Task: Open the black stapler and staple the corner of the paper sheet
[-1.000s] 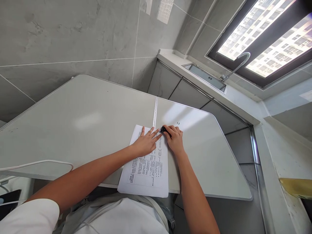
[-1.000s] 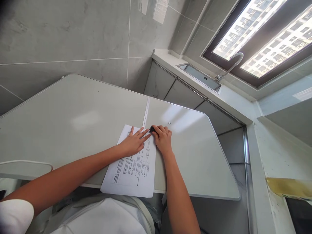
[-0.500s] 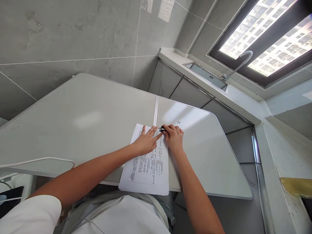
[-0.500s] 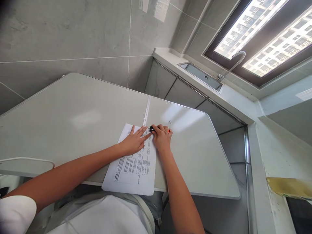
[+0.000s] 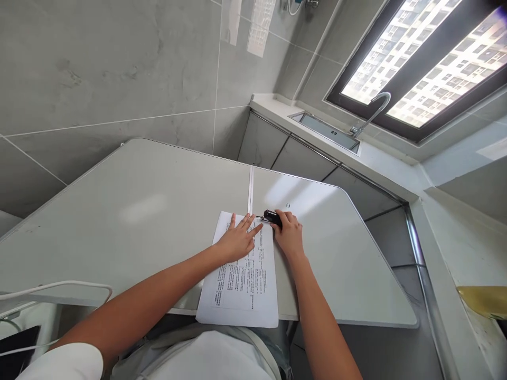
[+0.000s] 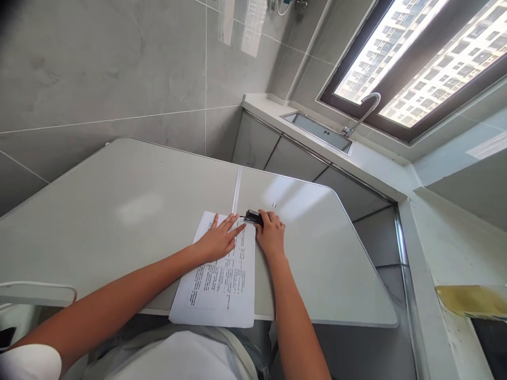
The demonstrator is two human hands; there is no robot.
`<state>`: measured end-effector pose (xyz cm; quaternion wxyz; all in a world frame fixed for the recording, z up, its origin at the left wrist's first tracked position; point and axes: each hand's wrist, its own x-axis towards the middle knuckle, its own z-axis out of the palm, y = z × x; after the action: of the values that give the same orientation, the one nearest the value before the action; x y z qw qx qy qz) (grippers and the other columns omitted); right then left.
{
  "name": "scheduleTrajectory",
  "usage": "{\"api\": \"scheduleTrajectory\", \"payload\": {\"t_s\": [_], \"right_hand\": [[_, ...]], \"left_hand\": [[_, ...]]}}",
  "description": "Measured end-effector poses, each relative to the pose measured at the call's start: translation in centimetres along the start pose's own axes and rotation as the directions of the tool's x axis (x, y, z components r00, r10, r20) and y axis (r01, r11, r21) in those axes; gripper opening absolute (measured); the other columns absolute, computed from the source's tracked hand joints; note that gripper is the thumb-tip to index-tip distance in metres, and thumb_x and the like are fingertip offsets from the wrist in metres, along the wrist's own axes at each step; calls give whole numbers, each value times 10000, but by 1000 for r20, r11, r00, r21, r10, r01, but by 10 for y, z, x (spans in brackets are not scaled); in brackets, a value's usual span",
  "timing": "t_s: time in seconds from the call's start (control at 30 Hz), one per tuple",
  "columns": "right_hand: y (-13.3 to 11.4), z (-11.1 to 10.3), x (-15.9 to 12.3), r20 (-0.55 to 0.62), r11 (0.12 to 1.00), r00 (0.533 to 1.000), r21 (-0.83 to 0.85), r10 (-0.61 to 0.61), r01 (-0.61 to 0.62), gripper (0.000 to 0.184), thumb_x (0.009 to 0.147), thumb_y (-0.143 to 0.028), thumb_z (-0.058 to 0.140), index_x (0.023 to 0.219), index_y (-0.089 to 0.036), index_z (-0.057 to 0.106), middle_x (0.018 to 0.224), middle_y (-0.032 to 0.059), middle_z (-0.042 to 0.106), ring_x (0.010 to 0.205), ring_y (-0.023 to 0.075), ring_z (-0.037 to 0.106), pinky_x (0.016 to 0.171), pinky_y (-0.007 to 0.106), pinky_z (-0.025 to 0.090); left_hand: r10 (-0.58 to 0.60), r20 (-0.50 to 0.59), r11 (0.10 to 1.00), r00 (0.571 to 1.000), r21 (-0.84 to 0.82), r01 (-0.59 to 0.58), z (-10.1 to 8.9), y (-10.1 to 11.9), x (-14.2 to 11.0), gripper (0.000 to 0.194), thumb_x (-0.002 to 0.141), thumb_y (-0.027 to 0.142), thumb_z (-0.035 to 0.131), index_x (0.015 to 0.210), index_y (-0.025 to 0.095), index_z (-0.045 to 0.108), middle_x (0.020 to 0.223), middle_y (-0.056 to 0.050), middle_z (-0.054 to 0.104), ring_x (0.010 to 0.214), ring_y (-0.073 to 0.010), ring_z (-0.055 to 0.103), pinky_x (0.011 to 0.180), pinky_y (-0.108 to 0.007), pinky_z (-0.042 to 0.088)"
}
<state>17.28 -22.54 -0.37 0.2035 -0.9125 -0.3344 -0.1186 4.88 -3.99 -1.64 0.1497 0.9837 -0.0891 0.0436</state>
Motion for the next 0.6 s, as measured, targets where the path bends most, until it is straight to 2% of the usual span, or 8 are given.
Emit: {"api": "scheduleTrajectory", "payload": {"t_s": [0.17, 0.27, 0.3, 0.37, 0.43, 0.5, 0.57, 0.6], "right_hand": [[7, 4, 1, -19, 988, 988, -23, 152, -152, 218, 947, -218, 554, 1160, -244, 593, 1083, 113, 670, 996, 314, 589, 831, 429, 425], [7, -1, 3, -156, 964, 952, 12, 263, -265, 159, 930, -226, 550, 1085, -220, 584, 1049, 117, 658, 964, 312, 581, 804, 413, 429], [6, -6, 3, -214, 959, 935, 45, 283, -279, 158, 931, -234, 543, 1084, -212, 577, 1054, 117, 652, 965, 309, 578, 804, 409, 433], [-3, -18, -1, -294, 954, 909, 131, 296, -268, 174, 945, -252, 529, 1108, -204, 563, 1071, 110, 641, 976, 298, 578, 812, 401, 441], [-23, -30, -11, -273, 952, 921, 208, 277, -225, 187, 967, -284, 530, 1137, -208, 555, 1072, 95, 636, 967, 283, 581, 807, 387, 448], [-52, -39, -26, -148, 950, 964, 257, 220, -177, 185, 982, -318, 548, 1138, -220, 554, 1036, 77, 635, 915, 267, 583, 776, 370, 449], [-85, -39, -42, -25, 958, 993, 266, 115, -105, 128, 986, -286, 538, 1098, -227, 549, 994, 68, 625, 888, 262, 576, 758, 363, 440], [-100, -36, -48, 17, 964, 998, 257, 62, -64, 93, 978, -250, 533, 1069, -232, 541, 986, 67, 621, 891, 264, 571, 752, 362, 431]], "left_hand": [[-7, -6, 1000, 1000, -23, 6, 4, 1, 0, 612, 1009, 234, 397, 1617, 210, 330, 1729, -176, 181, 1610, -341, 136, 1239, -717, 78], [-18, -35, 993, 999, -117, 14, 6, -1, 2, 625, 996, 240, 434, 1611, 220, 323, 1719, -161, 232, 1605, -331, 165, 1255, -691, 56], [-37, -62, 983, 997, -180, 25, 4, -3, 2, 620, 994, 256, 455, 1601, 226, 334, 1707, -153, 269, 1598, -326, 193, 1265, -667, 79], [-114, -163, 936, 980, -349, 51, -4, -11, 4, 538, 1001, 289, 472, 1534, 233, 418, 1643, -140, 394, 1548, -304, 318, 1264, -580, 212], [-262, -318, 853, 911, -518, 65, -17, -26, 5, 359, 1016, 296, 449, 1346, 223, 568, 1445, -127, 581, 1365, -265, 526, 1148, -458, 410], [-455, -442, 755, 773, -653, 70, -31, -47, 5, 217, 1004, 270, 446, 1063, 208, 645, 1078, -79, 683, 1011, -209, 640, 895, -344, 512], [-641, -433, 598, 634, -799, 60, -42, -70, 4, 144, 946, 246, 526, 850, 204, 625, 759, -10, 589, 704, -157, 547, 650, -268, 441], [-726, -375, 468, 576, -884, 14, -45, -81, 4, 119, 895, 220, 575, 782, 200, 609, 674, 14, 516, 617, -134, 471, 571, -246, 372]]}}
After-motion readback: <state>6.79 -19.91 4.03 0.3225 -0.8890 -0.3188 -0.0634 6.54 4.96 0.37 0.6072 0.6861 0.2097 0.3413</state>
